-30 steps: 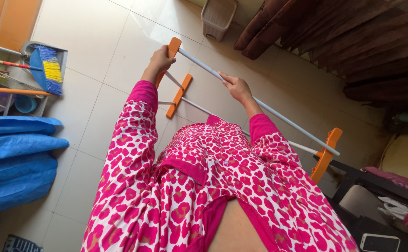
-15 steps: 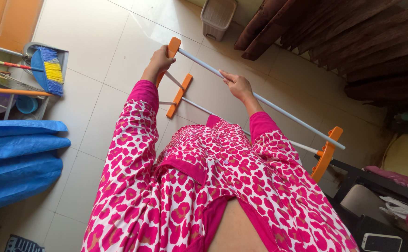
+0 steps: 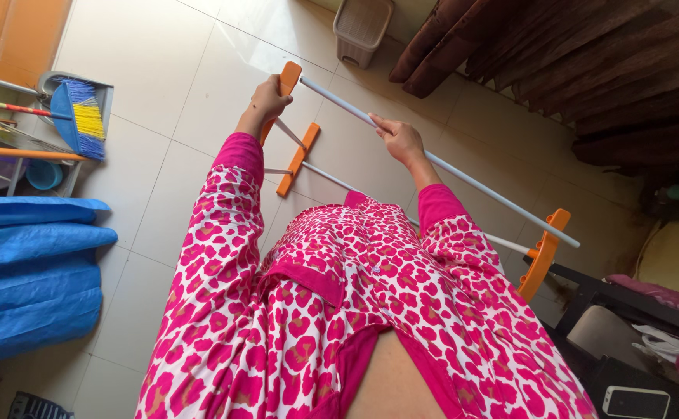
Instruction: The person kneels on the floor and first wipes an orange bar of a folding clothes-drying rack with a blue cloth. They then unfold the rack's legs, attach and seat the white metal rails into the orange end frames, and stand the assembled rack upright near the window.
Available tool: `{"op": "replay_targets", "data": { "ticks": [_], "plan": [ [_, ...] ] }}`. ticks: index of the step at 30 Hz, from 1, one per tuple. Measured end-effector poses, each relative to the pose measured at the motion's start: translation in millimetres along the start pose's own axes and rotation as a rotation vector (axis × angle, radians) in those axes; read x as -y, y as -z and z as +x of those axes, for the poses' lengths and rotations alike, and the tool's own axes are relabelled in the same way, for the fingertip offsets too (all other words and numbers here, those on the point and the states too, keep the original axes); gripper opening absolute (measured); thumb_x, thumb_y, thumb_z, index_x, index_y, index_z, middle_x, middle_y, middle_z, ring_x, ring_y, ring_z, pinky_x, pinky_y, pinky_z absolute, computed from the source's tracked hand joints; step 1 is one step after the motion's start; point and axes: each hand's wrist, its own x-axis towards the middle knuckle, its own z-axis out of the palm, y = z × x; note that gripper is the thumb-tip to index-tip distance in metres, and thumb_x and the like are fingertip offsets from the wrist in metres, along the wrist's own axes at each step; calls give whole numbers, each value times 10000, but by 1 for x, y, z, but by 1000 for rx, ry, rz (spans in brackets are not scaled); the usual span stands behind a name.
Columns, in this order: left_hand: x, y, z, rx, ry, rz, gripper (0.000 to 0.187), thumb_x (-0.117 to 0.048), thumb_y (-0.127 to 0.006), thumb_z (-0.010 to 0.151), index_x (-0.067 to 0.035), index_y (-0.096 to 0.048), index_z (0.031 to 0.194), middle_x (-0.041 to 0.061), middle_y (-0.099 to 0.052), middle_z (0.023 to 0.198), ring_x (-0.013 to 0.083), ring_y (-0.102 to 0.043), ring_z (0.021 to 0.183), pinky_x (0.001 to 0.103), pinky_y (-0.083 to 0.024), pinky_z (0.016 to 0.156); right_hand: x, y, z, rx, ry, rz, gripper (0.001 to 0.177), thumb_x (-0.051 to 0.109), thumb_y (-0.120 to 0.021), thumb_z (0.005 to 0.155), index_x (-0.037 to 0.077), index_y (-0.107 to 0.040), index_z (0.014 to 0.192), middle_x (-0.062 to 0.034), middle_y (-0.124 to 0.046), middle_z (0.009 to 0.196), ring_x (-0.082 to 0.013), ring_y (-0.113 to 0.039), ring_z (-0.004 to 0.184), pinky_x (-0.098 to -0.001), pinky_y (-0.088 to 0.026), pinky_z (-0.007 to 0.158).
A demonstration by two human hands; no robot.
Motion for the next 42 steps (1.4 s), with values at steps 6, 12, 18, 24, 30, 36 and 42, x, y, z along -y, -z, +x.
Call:
{"op": "replay_targets", "data": {
  "ticks": [6, 12, 18, 24, 30, 36, 42],
  "plan": [
    [-5, 2, -4, -3, 5, 15, 636, -207, -740, 904, -70, -475, 1466, 184, -678, 1259, 332, -683, 1133, 431, -547, 963, 0, -4, 1, -43, 118, 42, 370, 246, -676, 964, 355, -681, 1318, -62, -741, 1153, -252, -713, 996, -361, -539, 845],
    [-5, 1, -4, -1, 21, 20, 634, -210, -737, 905, -77, -476, 1467, 177, -677, 1268, 331, -681, 1139, 430, -546, 967, -3, -8, 2, -14, 80, 7, 365, 264, -663, 974, 371, -679, 1323, -43, -749, 1110, -247, -709, 965, -369, -538, 832],
    [-1, -1, -1, -1, -12, 10, 644, -196, -742, 897, -59, -477, 1468, 190, -679, 1269, 327, -681, 1148, 422, -545, 976, -13, -9, 3, -103, 236, -193, 409, 226, -659, 989, 419, -667, 1349, -61, -675, 880, -287, -671, 824, -426, -528, 724],
    [2, 1, 0, 3, -44, 21, 653, -194, -744, 897, -43, -459, 1465, 208, -672, 1246, 337, -679, 1132, 423, -544, 960, -15, -5, 7, -155, 344, -314, 467, 184, -658, 965, 428, -661, 1363, -75, -633, 825, -294, -663, 750, -450, -535, 680],
    [-2, 9, -4, 37, -14, 45, 510, -213, -727, 914, -94, -532, 1370, 176, -692, 1217, 351, -674, 1124, 454, -537, 943, -2, 6, 9, -91, 328, -342, 448, 198, -655, 979, 422, -654, 1367, -83, -631, 818, -308, -655, 733, -448, -529, 661],
    [-3, 11, -2, 24, -12, 60, 537, -226, -726, 920, -113, -520, 1402, 168, -695, 1227, 348, -675, 1135, 455, -537, 962, -5, -4, 9, 5, 317, -207, 440, 202, -644, 999, 357, -644, 1411, -104, -718, 931, -322, -685, 853, -433, -542, 782],
    [-2, 14, -6, 34, 2, 49, 600, -229, -712, 923, -156, -467, 1465, 164, -672, 1256, 355, -651, 1154, 467, -519, 966, -10, -18, 15, 129, 65, 220, 398, 239, -644, 968, 308, -647, 1360, -41, -717, 1310, -178, -723, 1105, -317, -526, 981]
  ]
}}
